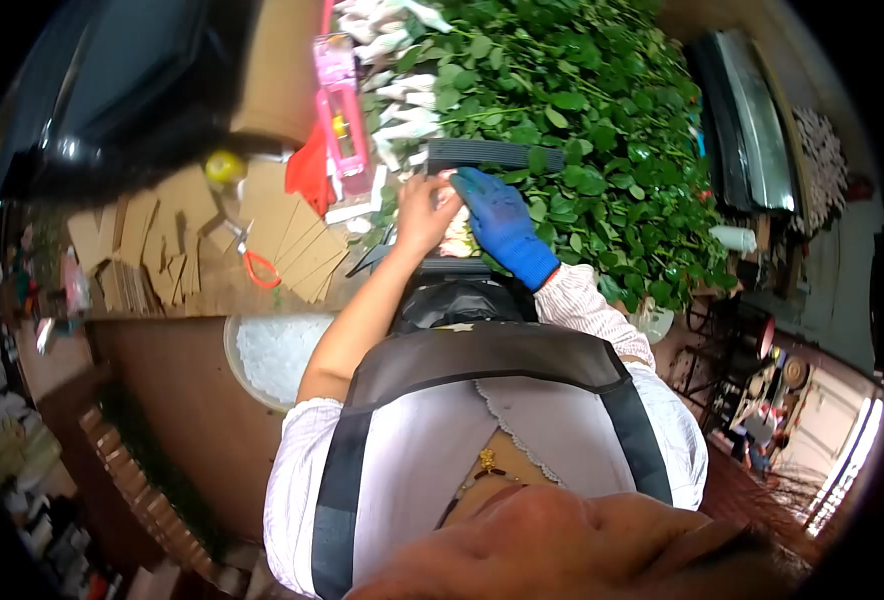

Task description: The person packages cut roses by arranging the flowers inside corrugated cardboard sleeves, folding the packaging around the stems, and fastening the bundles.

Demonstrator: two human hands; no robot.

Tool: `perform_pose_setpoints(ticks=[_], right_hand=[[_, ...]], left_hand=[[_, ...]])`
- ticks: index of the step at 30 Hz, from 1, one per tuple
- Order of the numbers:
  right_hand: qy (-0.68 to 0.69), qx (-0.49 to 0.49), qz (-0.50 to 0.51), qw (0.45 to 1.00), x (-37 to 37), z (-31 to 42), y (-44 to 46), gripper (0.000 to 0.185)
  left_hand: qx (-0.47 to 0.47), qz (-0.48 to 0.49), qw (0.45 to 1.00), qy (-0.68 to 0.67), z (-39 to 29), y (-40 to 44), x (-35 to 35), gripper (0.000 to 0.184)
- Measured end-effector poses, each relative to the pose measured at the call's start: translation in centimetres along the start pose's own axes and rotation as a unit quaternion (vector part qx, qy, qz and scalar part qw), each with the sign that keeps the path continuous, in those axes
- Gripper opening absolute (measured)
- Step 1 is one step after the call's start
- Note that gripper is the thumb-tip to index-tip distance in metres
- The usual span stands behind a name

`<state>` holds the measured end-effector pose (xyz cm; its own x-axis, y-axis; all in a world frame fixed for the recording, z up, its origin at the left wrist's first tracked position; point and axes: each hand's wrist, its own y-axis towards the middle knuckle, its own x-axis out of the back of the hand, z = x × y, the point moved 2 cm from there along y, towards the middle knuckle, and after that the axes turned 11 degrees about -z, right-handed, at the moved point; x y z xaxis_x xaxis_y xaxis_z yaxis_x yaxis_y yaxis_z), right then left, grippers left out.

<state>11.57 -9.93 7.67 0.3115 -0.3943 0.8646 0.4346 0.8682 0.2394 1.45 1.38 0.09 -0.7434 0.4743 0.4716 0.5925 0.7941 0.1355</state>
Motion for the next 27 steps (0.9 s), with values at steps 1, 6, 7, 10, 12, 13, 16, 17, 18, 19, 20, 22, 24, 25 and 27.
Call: perform_pose_setpoints(ticks=[1,6,7,10,12,13,16,17,18,19,20,22,24,25,27], right_hand=[[0.006,0.013,-0.017,1.000,0.8,-0.6,-0.2,0.051],[0.116,0.011,-0.106,0.987,5.1,2.1,0.9,0.038],[0.115,0.006,-0.129,0.985,6.1,2.7,0.7,0.037],[0.146,-0.024,-0.140,0.979,7.4,3.0,-0.8,0.036],[0.141,-0.031,-0.130,0.981,7.2,2.5,-1.7,0.036],[0.144,-0.026,-0.123,0.982,6.8,2.6,-1.9,0.036],[0.116,-0.010,-0.110,0.987,6.2,3.1,-1.7,0.038],[0.101,0.010,-0.119,0.988,6.5,3.9,-1.3,0.038],[0.104,0.022,-0.125,0.986,6.8,4.4,-0.9,0.038],[0.107,0.034,-0.131,0.985,7.0,4.6,-0.6,0.038],[0.103,0.039,-0.141,0.984,6.9,4.5,-0.4,0.038],[0.146,-0.046,-0.108,0.982,7.4,4.8,-0.7,0.039],[0.246,-0.131,-0.077,0.957,6.3,4.6,-1.1,0.045],[0.319,-0.217,-0.019,0.922,5.9,5.1,-1.2,0.051],[0.349,-0.270,0.038,0.897,4.6,5.9,-1.2,0.050]], left_hand=[[0.006,-0.012,1.000,-0.007,-1.1,-0.3,-0.3,0.042],[0.060,-0.029,0.992,-0.108,-0.3,-0.6,4.2,0.055],[0.084,-0.036,0.985,-0.148,0.9,-0.6,5.6,0.051],[0.022,-0.162,0.982,0.091,6.1,-0.6,12.4,0.051],[0.042,-0.182,0.919,0.347,10.1,-0.1,17.1,0.061],[0.032,-0.192,0.856,0.480,12.6,0.1,18.8,0.066],[0.103,-0.091,0.902,0.410,16.7,1.2,23.0,0.081],[0.135,-0.025,0.928,0.346,17.7,2.0,23.6,0.084],[0.087,-0.032,0.925,0.369,17.7,2.2,23.8,0.086],[0.064,-0.065,0.915,0.393,15.6,2.2,23.9,0.074],[0.040,-0.099,0.902,0.419,14.2,2.2,23.7,0.065],[0.036,-0.157,0.903,0.399,12.3,1.9,23.1,0.050],[0.076,-0.201,0.926,0.309,10.3,1.7,22.1,0.040],[0.070,-0.233,0.957,0.160,7.6,1.4,20.9,0.035],[0.108,-0.200,0.967,-0.114,0.4,-0.1,17.1,0.041]])
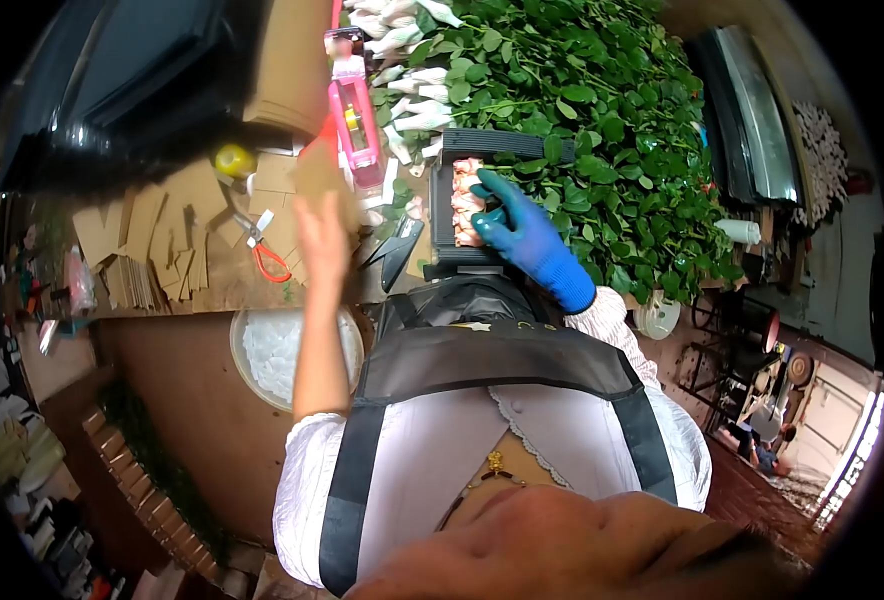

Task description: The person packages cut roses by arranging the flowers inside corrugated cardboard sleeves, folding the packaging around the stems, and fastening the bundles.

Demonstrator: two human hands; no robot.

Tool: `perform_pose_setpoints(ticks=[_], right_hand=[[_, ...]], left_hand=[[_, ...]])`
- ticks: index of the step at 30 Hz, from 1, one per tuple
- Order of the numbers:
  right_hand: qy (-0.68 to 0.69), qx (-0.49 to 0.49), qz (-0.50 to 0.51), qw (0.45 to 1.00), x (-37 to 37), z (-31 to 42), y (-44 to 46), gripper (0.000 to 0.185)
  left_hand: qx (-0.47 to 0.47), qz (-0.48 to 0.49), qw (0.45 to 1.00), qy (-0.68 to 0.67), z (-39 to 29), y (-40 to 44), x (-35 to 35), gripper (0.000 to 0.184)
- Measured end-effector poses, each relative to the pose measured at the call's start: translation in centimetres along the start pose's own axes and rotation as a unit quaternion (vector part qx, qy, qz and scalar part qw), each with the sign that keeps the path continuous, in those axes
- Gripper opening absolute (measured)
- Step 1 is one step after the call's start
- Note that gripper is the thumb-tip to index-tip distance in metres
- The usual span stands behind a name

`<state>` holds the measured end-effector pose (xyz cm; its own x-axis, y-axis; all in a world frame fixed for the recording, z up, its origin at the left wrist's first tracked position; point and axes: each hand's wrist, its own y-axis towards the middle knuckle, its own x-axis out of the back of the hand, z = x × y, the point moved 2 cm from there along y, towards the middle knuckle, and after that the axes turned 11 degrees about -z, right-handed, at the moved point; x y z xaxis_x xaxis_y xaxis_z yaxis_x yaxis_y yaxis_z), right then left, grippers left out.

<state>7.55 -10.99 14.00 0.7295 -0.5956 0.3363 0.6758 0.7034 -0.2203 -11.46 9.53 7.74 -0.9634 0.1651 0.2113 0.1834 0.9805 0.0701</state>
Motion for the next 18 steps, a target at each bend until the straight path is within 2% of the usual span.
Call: perform_pose_setpoints(ticks=[1,2,3,4,5,6,8,9,12,13,16,17,18], right_hand=[[0.144,-0.028,0.005,0.989,-1.1,-0.2,-0.3,0.051],[0.134,-0.045,0.031,0.989,-1.1,-1.2,0.1,0.048],[0.123,-0.063,0.057,0.989,-0.8,-2.4,1.0,0.046],[0.112,-0.080,0.085,0.987,-0.4,-2.4,1.7,0.045],[0.006,-0.079,0.073,0.994,0.8,-2.3,2.1,0.042],[0.009,-0.107,0.052,0.993,1.8,-1.8,2.1,0.042],[-0.033,-0.115,0.020,0.993,3.6,-5.1,2.9,0.043],[-0.060,-0.135,0.031,0.989,4.3,-6.0,3.3,0.044],[-0.058,-0.107,0.019,0.992,3.8,-6.5,3.9,0.044],[-0.114,-0.103,0.015,0.988,3.5,-6.6,4.3,0.044],[-0.241,-0.021,-0.041,0.969,2.7,-7.2,4.5,0.043],[-0.235,-0.054,-0.050,0.969,2.7,-7.5,4.2,0.041],[-0.283,-0.032,-0.063,0.956,3.0,-6.3,3.4,0.039]], left_hand=[[0.073,0.114,0.987,-0.089,-1.4,-1.8,-1.9,0.045],[0.079,0.242,0.966,-0.047,-3.7,-3.6,-3.0,0.046],[0.081,0.295,0.944,-0.122,-4.6,-5.9,-4.9,0.046],[0.050,0.322,0.941,-0.092,-3.9,-6.4,-6.0,0.045],[0.017,0.346,0.936,-0.062,-3.2,-6.9,-7.0,0.045],[0.059,0.382,0.922,0.033,-3.8,-6.2,-6.7,0.044],[-0.028,0.376,0.894,0.240,-5.9,-4.5,-6.0,0.039],[-0.129,0.295,0.925,0.204,-4.2,-4.6,-6.4,0.029],[-0.278,0.329,0.895,0.114,-4.6,-4.4,-8.4,0.027],[-0.339,0.341,0.870,0.108,-5.5,-4.5,-9.3,0.023],[-0.412,0.429,0.785,0.173,-6.3,-4.4,-12.2,0.074],[-0.411,0.446,0.772,0.192,-5.8,-4.3,-13.1,0.089],[-0.408,0.462,0.759,0.211,-5.3,-4.3,-14.0,0.104]])
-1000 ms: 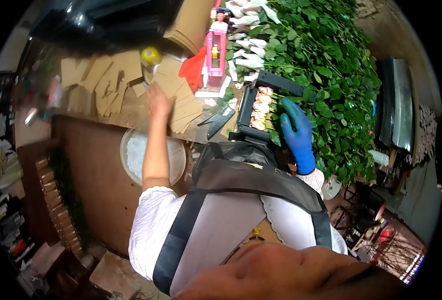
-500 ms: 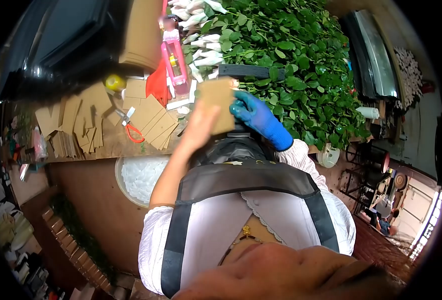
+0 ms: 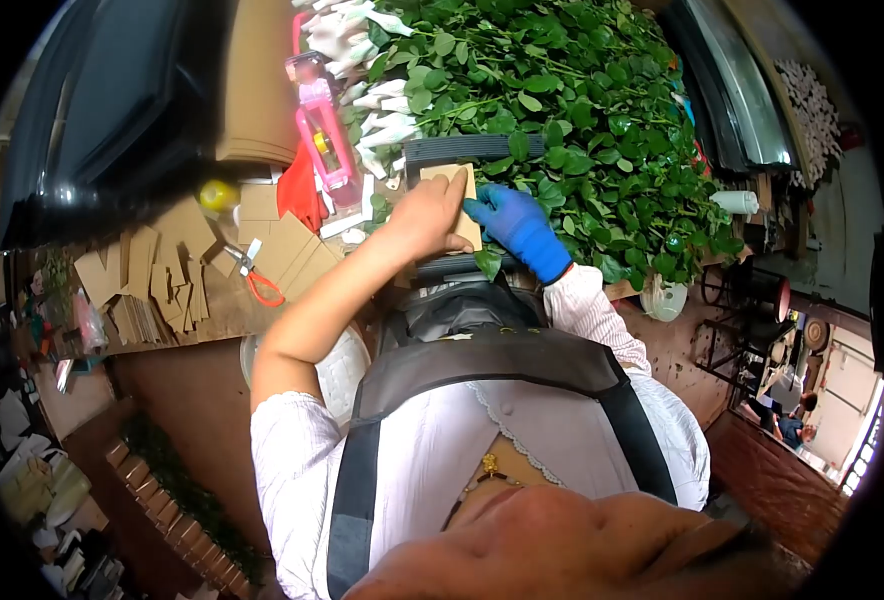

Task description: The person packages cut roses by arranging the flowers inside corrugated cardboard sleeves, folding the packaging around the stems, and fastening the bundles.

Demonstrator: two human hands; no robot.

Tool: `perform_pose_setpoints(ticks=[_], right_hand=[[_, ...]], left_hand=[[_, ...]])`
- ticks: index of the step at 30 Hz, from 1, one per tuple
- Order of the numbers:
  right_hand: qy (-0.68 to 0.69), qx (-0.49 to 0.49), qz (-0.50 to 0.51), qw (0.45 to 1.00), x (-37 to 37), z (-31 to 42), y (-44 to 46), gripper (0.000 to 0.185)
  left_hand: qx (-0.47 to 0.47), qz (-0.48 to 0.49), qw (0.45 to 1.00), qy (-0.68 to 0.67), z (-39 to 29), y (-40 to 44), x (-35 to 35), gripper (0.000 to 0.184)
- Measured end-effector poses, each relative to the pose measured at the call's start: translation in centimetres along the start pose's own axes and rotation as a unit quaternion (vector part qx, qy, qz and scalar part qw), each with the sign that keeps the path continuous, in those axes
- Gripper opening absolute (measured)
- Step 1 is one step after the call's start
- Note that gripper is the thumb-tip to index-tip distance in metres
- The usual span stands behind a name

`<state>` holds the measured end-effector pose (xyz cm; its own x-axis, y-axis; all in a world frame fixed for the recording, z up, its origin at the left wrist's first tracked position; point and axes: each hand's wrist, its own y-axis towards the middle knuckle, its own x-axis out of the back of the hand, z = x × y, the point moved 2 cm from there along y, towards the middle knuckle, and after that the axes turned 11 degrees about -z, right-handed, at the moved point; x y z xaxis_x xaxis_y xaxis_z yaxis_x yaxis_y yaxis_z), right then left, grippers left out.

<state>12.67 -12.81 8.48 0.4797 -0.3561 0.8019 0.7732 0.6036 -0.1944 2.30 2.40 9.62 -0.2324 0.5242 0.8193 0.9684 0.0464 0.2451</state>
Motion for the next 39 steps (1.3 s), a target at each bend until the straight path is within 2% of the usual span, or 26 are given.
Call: perform_pose_setpoints(ticks=[2,3,5,8,10,12,13,14,15,17,18,19,22,23,26,29,30,32,33,36,38,39], right_hand=[[-0.092,0.042,-0.040,0.994,1.7,1.6,-1.9,0.036],[-0.057,0.135,-0.074,0.986,2.2,1.0,-2.8,0.032],[0.110,0.042,0.115,0.986,5.0,0.7,-5.9,0.030],[0.004,0.124,0.255,0.959,3.1,-7.0,-8.0,0.018],[-0.233,0.208,0.167,0.935,-1.8,-13.8,-10.2,0.019],[-0.174,0.195,0.130,0.956,-2.8,-15.1,-10.2,0.024],[0.006,0.137,0.141,0.980,-2.5,-13.6,-9.3,0.030],[0.188,0.068,0.149,0.968,-2.2,-11.9,-9.2,0.036],[0.341,0.062,0.179,0.921,-0.3,-8.2,-9.4,0.043],[0.277,0.289,0.006,0.916,2.3,-1.9,-9.0,0.044],[0.235,0.395,-0.081,0.884,3.7,0.8,-9.2,0.045],[0.180,0.374,-0.143,0.898,5.4,2.9,-9.2,0.041],[0.299,0.242,0.053,0.922,6.6,0.6,-7.9,0.031],[0.268,0.206,0.108,0.935,7.0,-1.0,-8.0,0.024],[0.109,0.018,0.292,0.950,5.5,-7.6,-8.7,0.022],[-0.167,0.011,0.163,0.972,0.4,-13.5,-9.7,0.025],[-0.052,0.057,0.122,0.990,-0.1,-13.3,-9.9,0.025],[0.182,0.145,0.040,0.972,-1.0,-12.3,-10.4,0.026],[0.271,0.050,0.027,0.961,0.2,-10.8,-10.9,0.029],[0.305,0.130,0.049,0.942,4.6,-3.0,-10.4,0.037],[0.167,0.270,-0.048,0.947,4.9,-0.2,-9.1,0.046],[0.094,0.336,-0.097,0.932,4.7,0.7,-8.3,0.050]], left_hand=[[0.027,0.073,0.997,0.013,0.5,1.0,-0.6,0.114],[0.041,0.105,0.993,0.020,0.8,1.3,-0.5,0.116],[0.074,0.155,0.985,0.027,0.9,2.2,-0.5,0.113],[0.080,0.158,0.984,0.012,1.0,2.6,-0.5,0.103],[0.078,0.147,0.986,0.002,1.2,2.3,-0.7,0.097],[0.088,0.159,0.983,0.008,1.1,2.6,-0.5,0.098],[0.093,0.157,0.983,0.005,1.0,2.7,-0.1,0.097],[0.090,0.151,0.984,0.007,1.0,2.4,-0.3,0.097],[0.085,0.146,0.986,0.010,1.3,2.3,-0.6,0.096],[0.088,0.146,0.985,0.021,1.1,2.5,-0.4,0.095],[0.087,0.144,0.986,0.020,0.9,2.6,-0.4,0.095],[0.085,0.143,0.986,0.020,0.9,2.6,-0.3,0.095],[0.080,0.147,0.986,0.020,0.7,2.5,0.2,0.095],[0.082,0.147,0.985,0.021,0.6,2.5,0.3,0.095],[0.078,0.137,0.987,0.023,0.9,2.4,-0.1,0.094],[0.072,0.122,0.990,0.019,1.0,2.2,-0.5,0.094],[0.071,0.117,0.990,0.018,1.0,2.2,-0.4,0.094],[0.082,0.120,0.989,0.007,0.8,2.1,0.0,0.093],[0.080,0.121,0.989,0.002,1.0,2.1,-0.2,0.093],[0.067,0.100,0.993,-0.006,1.6,2.0,-0.8,0.089],[0.065,0.092,0.994,0.006,1.6,1.9,-0.9,0.087],[0.041,0.100,0.994,0.016,2.0,1.9,-1.4,0.068]])
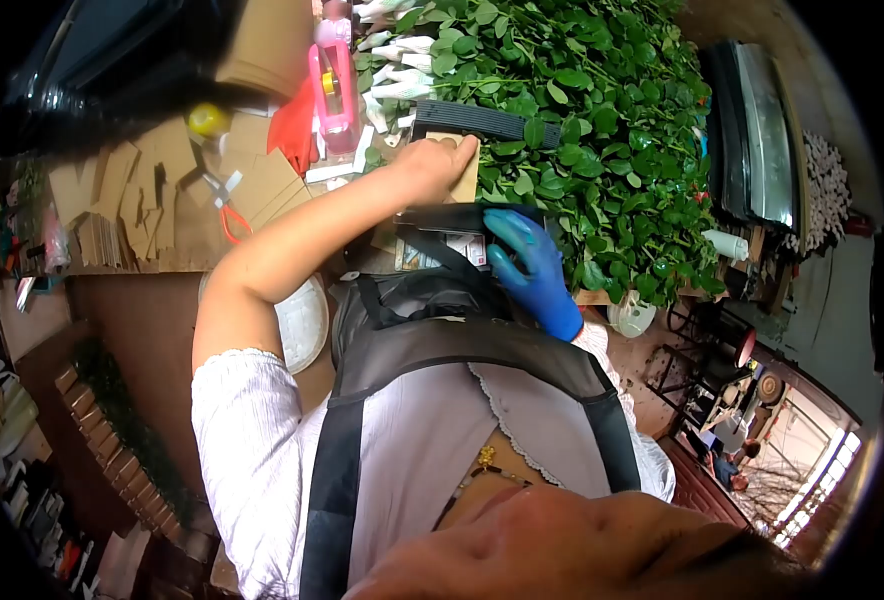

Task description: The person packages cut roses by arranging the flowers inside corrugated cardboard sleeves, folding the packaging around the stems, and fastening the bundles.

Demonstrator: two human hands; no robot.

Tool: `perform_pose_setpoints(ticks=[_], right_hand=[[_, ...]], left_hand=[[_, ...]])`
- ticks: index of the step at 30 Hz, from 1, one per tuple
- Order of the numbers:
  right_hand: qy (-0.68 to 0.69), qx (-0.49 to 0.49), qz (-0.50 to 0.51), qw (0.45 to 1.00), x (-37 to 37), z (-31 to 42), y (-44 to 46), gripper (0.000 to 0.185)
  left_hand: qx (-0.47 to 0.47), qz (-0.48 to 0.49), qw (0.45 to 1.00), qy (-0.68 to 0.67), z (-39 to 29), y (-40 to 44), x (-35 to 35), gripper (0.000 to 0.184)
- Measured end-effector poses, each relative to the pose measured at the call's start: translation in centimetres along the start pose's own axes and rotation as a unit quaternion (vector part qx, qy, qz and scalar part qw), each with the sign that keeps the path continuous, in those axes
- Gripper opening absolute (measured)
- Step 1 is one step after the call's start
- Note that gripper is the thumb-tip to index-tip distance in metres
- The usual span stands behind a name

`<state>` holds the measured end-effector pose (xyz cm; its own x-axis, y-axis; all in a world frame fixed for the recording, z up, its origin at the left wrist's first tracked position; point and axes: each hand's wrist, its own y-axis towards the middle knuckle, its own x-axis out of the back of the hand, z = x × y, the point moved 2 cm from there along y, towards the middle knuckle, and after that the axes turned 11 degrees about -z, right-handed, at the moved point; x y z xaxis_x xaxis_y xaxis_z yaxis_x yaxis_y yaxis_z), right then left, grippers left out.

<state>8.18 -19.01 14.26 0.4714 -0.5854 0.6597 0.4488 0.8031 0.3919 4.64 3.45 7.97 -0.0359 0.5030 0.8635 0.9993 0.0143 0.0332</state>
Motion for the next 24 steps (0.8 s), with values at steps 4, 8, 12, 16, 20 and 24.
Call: perform_pose_setpoints(ticks=[4,8,12,16,20,24], right_hand=[[-0.168,0.046,-0.021,0.984,-1.8,-1.3,2.2,0.065],[-0.069,-0.177,0.002,0.982,-2.4,-1.6,5.3,0.073],[-0.195,-0.066,0.013,0.979,-3.4,-4.9,6.3,0.060],[-0.247,-0.187,0.123,0.943,-4.9,-8.4,7.4,0.046],[-0.164,-0.231,0.126,0.951,-5.0,-9.0,7.7,0.038],[-0.164,-0.221,0.088,0.957,-3.6,-7.5,9.2,0.034]], left_hand=[[0.035,-0.015,0.999,0.014,1.5,1.2,-2.2,0.036],[0.083,0.043,0.993,-0.076,1.8,2.2,0.0,0.035],[0.051,0.038,0.987,-0.144,2.7,1.9,1.3,0.028],[-0.068,-0.073,0.995,-0.015,0.4,0.5,4.0,0.025],[-0.266,-0.058,0.959,0.074,-1.6,-4.7,1.6,0.030],[-0.238,-0.171,0.955,0.041,0.7,-5.5,-0.5,0.046]])
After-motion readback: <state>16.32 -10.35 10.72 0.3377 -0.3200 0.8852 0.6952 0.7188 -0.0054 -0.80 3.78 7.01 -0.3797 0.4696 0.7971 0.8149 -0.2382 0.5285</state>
